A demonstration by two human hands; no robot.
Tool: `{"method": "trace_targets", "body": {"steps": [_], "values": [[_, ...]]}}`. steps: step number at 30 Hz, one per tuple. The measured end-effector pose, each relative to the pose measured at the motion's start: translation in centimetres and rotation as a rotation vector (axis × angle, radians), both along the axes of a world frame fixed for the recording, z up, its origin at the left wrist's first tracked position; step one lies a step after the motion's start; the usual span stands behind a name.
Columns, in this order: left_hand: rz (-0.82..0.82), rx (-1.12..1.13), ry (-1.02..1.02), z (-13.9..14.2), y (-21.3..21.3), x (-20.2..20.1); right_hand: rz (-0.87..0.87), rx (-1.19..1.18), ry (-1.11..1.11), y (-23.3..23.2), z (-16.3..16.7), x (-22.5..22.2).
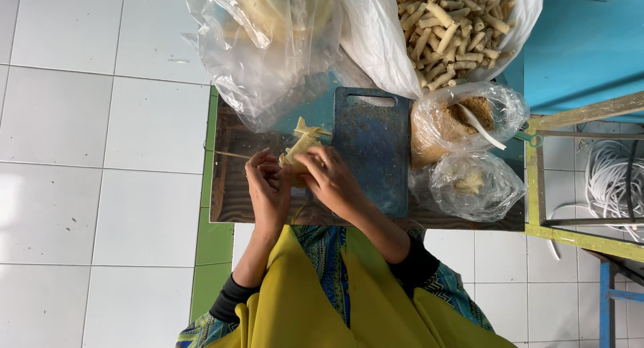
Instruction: The person folds triangular pastry wrappers on a small cutting board, spoons filling from a plastic container onto each wrapper, folds the wrappers into sealed triangular pastries, and places the finished pastries into a large bag of similar rolled items.
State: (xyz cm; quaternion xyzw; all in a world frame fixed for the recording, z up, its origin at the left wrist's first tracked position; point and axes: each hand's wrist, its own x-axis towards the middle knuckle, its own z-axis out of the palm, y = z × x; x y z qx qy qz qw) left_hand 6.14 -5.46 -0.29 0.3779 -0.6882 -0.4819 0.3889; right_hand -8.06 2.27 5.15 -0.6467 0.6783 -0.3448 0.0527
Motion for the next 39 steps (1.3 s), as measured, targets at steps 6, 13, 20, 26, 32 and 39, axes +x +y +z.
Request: {"method": "trace_targets", "body": {"steps": [6,13,20,26,32,39], "values": [[-0.136,-0.376,-0.078,2.8,1.3,0.2,-0.016,-0.092,-0.026,1.7,0.2,-1.4],[-0.417,-0.072,-0.085,4.4,4.7,-4.1,-0.189,-0.049,-0.573,9.6,0.7,-5.6],[-0.481,-0.385,-0.129,1.4,5.0,-8.6,-0.824,0.049,0.134,19.2,3.2,-10.0],[-0.486,-0.359,-0.141,0.1,5.2,-8.4,-0.83,0.302,0.343,20.8,1.2,-10.2],[-0.49,-0.368,-0.141,0.4,5.1,-8.2,-0.818,0.371,0.347,20.6,1.2,-9.9],[-0.49,-0.367,-0.129,0.6,5.1,-8.2,-0.832,0.33,0.333,20.9,0.9,-9.4]]}}
